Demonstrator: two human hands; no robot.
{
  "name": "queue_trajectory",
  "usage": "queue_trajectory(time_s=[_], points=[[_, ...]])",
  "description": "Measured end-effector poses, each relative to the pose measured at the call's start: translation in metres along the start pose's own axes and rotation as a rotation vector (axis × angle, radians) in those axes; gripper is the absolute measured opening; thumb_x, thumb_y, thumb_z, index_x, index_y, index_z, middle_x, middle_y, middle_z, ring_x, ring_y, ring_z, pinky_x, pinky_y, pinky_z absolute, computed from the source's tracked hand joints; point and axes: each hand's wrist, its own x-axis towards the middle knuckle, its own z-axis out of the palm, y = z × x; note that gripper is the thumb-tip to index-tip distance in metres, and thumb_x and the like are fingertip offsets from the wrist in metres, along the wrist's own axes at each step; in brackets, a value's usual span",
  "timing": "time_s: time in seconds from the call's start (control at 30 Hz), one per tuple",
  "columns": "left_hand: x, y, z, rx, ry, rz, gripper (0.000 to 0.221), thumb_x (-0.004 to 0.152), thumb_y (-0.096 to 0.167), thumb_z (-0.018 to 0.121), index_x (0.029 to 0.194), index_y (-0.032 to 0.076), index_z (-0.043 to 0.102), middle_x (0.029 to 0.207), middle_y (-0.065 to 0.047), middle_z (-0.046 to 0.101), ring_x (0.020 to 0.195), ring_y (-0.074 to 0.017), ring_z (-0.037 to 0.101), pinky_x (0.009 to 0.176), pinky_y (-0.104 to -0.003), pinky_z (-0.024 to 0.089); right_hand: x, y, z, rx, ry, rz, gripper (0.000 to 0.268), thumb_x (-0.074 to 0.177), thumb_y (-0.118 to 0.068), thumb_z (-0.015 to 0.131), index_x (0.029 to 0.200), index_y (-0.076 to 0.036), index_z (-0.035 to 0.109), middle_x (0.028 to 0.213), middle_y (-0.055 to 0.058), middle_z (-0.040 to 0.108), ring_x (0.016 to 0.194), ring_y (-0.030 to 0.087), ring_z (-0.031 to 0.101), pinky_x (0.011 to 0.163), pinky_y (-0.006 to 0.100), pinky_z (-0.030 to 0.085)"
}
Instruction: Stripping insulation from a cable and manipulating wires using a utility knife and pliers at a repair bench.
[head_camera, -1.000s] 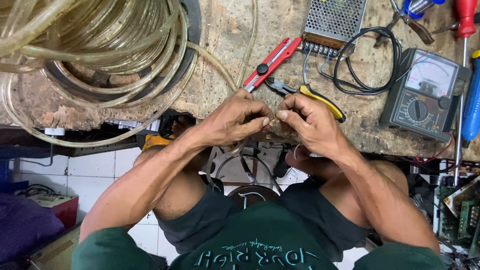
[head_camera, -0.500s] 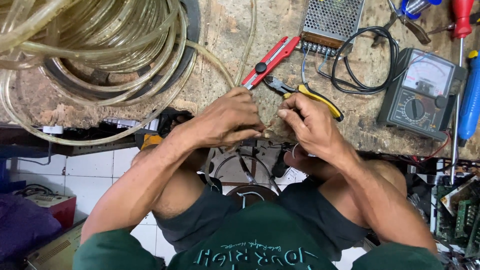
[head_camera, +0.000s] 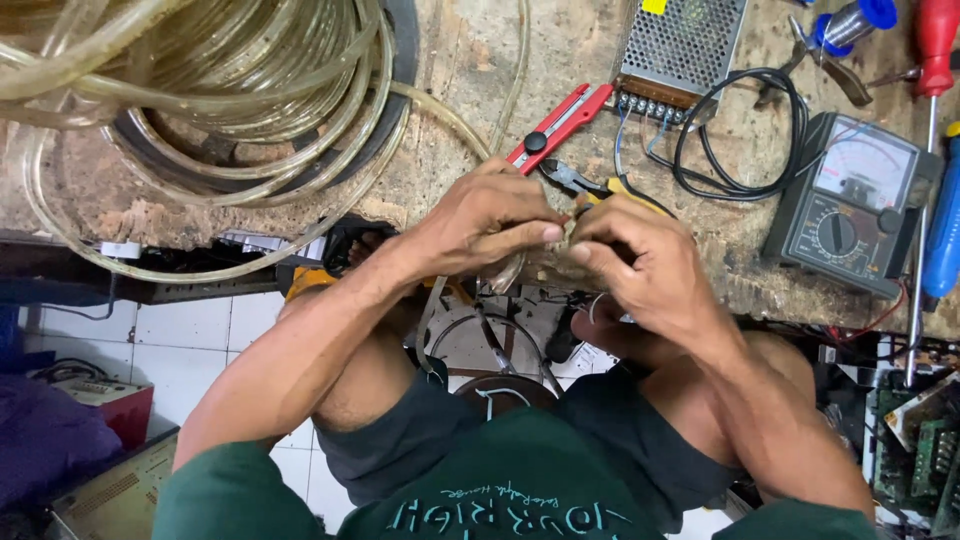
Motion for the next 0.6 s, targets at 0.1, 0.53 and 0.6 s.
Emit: queue_trajectory(time_s=[0.1, 0.53, 0.6], points=[[0.007, -0.004, 0.000, -0.119, 0.067, -0.011, 0.025, 0.104, 0.033, 0.064, 0.098, 0.012, 0.077, 0.077, -0.002, 0.066, 0.072, -0.0191, 0.061, 0.084, -0.042, 0.047, -0.002, -0.001, 0.018, 0.011, -0.001, 0.052, 0.029, 0.096, -0.034, 0.074, 0.080, -0.010, 0.071, 0.085, 0.007, 0.073, 0.078, 0.027, 0.072, 0.070, 0.037, 0.054], [-0.001, -0.022, -0.004, -0.485, 0.108, -0.336, 0.016, 0.099, 0.013, 0.069, 0.105, -0.001, 0.072, 0.080, -0.015, 0.070, 0.069, -0.0228, 0.068, 0.069, -0.039, 0.057, 0.000, -0.006, 0.054, 0.063, -0.025, 0.321, 0.018, 0.090, -0.012, 0.077, 0.088, 0.000, 0.063, 0.061, 0.017, 0.061, 0.053, 0.028, 0.063, 0.040, 0.039, 0.046], [0.005, -0.027, -0.004, -0.527, 0.130, -0.352, 0.018, 0.099, 0.012, 0.069, 0.106, -0.004, 0.070, 0.080, -0.015, 0.070, 0.069, -0.0212, 0.069, 0.067, -0.037, 0.059, 0.000, -0.007, 0.052, -0.076, 0.002, 0.233, 0.021, 0.091, -0.010, 0.074, 0.085, -0.001, 0.057, 0.060, 0.020, 0.057, 0.055, 0.037, 0.064, 0.044, 0.043, 0.045]])
